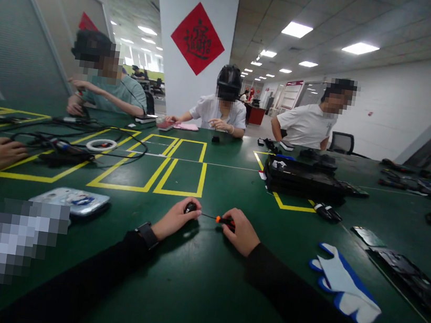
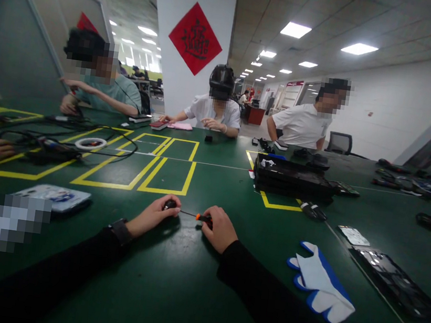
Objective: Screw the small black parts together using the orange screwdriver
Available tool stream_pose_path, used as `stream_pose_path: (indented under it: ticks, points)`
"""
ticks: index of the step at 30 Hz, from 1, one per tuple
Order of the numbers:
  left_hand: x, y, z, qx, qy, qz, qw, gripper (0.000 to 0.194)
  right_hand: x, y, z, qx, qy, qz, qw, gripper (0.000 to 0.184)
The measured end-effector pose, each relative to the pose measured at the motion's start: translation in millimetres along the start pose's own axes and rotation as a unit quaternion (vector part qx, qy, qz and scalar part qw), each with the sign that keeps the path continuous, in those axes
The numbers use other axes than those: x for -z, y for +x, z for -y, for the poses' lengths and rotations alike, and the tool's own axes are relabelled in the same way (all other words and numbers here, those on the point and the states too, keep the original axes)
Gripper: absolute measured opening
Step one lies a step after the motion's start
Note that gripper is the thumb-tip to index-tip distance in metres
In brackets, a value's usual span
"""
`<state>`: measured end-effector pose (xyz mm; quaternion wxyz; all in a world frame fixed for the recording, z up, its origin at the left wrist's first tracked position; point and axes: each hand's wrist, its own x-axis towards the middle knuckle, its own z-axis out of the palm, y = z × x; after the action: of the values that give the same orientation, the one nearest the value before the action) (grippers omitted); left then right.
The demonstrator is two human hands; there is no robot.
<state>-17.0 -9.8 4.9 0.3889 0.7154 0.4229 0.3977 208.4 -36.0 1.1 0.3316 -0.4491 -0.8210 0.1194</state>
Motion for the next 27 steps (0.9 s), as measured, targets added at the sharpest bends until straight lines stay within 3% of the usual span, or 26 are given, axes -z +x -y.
stream_pose_path:
  ticks: [4,8,17,27]
  points:
    - [-1.0,-0.6,-1.1,0.001,0.004,-0.008,1.000,0.019,-0.1,-0.6,1.2,-0.003,0.033,0.022,0.999,0.018]
    - [-5.8,-0.3,-3.0,0.001,0.016,-0.038,0.999,0.017,1.9,0.3,0.8,0.009,0.039,0.005,0.999,0.016]
    - [-8.4,-1.5,-2.7,0.007,0.007,-0.043,0.999,0.019,0.6,-0.2,-2.6,0.011,0.071,0.026,0.997,0.019]
    - [-8.0,-1.3,-0.5,-0.007,0.023,-0.054,0.998,0.017,3.2,0.9,0.5,0.021,0.030,0.047,0.998,0.014]
